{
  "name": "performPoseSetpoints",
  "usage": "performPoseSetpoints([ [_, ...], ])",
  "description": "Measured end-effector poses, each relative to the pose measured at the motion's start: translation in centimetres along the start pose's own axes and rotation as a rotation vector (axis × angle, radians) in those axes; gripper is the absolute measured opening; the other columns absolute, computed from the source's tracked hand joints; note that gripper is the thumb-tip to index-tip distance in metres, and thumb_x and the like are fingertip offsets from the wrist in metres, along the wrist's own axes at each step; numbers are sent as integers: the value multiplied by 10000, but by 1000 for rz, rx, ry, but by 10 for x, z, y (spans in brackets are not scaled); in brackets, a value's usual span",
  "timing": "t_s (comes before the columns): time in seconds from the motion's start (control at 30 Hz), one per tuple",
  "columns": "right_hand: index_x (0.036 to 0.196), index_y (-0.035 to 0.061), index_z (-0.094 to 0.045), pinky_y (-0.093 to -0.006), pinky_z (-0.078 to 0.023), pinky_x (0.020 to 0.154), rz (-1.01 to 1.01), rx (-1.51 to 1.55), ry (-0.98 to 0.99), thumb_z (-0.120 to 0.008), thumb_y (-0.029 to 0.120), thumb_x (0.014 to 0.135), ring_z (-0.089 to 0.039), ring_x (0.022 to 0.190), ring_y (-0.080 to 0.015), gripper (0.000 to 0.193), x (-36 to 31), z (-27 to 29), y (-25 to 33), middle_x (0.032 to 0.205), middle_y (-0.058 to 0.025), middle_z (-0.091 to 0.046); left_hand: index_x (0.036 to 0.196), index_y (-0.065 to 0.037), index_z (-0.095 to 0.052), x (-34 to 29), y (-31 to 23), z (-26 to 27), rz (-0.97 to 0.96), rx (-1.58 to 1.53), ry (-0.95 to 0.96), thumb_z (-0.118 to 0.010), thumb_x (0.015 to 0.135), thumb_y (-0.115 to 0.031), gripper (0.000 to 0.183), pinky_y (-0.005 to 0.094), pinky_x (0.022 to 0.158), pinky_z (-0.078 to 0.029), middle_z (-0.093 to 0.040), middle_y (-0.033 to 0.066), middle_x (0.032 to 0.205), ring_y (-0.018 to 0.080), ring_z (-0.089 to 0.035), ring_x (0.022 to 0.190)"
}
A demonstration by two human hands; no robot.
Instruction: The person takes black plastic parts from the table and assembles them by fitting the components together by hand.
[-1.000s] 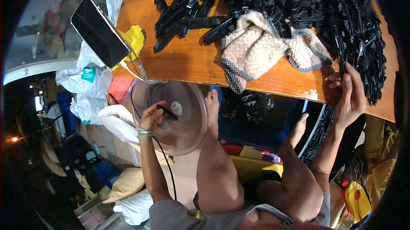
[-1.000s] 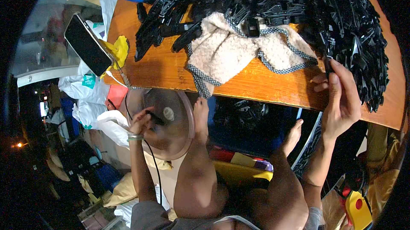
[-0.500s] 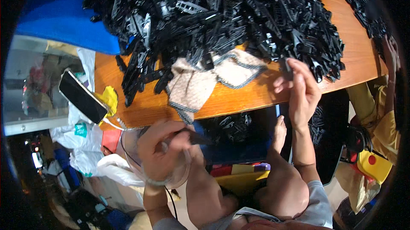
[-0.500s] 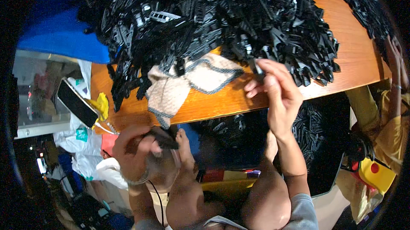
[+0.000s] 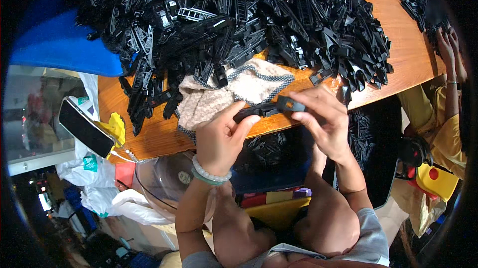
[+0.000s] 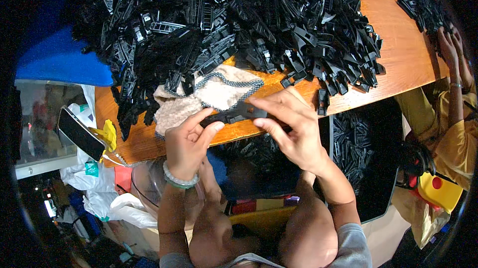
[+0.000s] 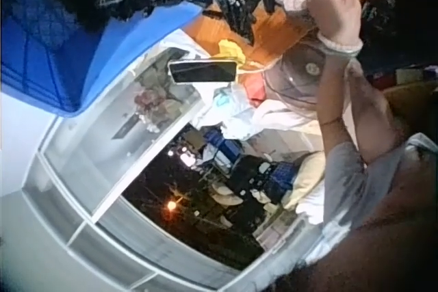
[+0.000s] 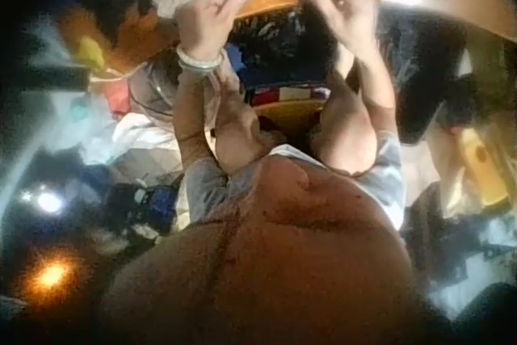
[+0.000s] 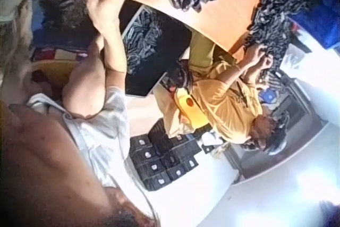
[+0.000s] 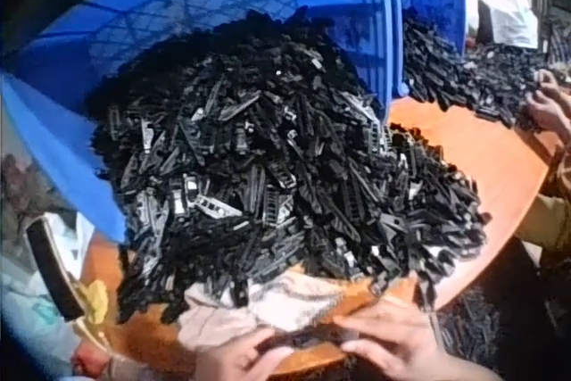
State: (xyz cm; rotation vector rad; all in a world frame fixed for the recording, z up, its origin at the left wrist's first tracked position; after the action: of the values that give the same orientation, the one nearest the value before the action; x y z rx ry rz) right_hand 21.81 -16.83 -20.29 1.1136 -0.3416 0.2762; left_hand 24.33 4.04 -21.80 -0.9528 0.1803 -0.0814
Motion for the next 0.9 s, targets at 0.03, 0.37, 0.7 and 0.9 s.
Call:
performPoseSetpoints([
  [0.03,1080,13,-693,-338,-457,769,28,-15,41,-728,83,778,-578,837,-250,312,2,-3,2,912,-107,-658,1012,-42,-704,-2,-6,1,-68,23,-26,-767,808,-145,237,277,465,-407,-570,60,609,91,-477,470],
  [0.37,1044,8,-711,-345,-434,815,-19,-111,239,-725,19,741,-548,888,-255,304,12,-5,5,917,-86,-623,984,-38,-712,-1,-18,7,-420,229,-92,-732,796,-119,206,360,544,-464,-613,110,728,283,-597,593],
  [0.7,985,29,-723,-375,-387,848,22,-120,263,-760,96,710,-524,941,-247,285,11,-20,7,957,-66,-595,975,-44,-714,1,-23,3,-477,235,-29,-725,794,-144,207,399,562,-470,-635,130,749,321,-610,622],
  [0.9,980,39,-714,-387,-396,896,106,-91,293,-764,168,733,-539,984,-265,284,-4,-16,10,999,-61,-608,1062,-62,-717,2,-21,11,-442,130,42,-755,776,-131,297,286,504,-417,-599,55,666,167,-547,537],
])
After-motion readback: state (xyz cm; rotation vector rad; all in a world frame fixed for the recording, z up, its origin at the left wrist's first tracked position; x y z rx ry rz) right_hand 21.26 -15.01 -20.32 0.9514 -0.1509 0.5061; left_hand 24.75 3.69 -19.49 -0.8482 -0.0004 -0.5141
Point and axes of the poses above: each hand's wrist, its own x-axis towards the middle knuckle, its own z-axis out of the back of the hand, y = z × x, the point moved 5 cm from there along x, towards the middle knuckle
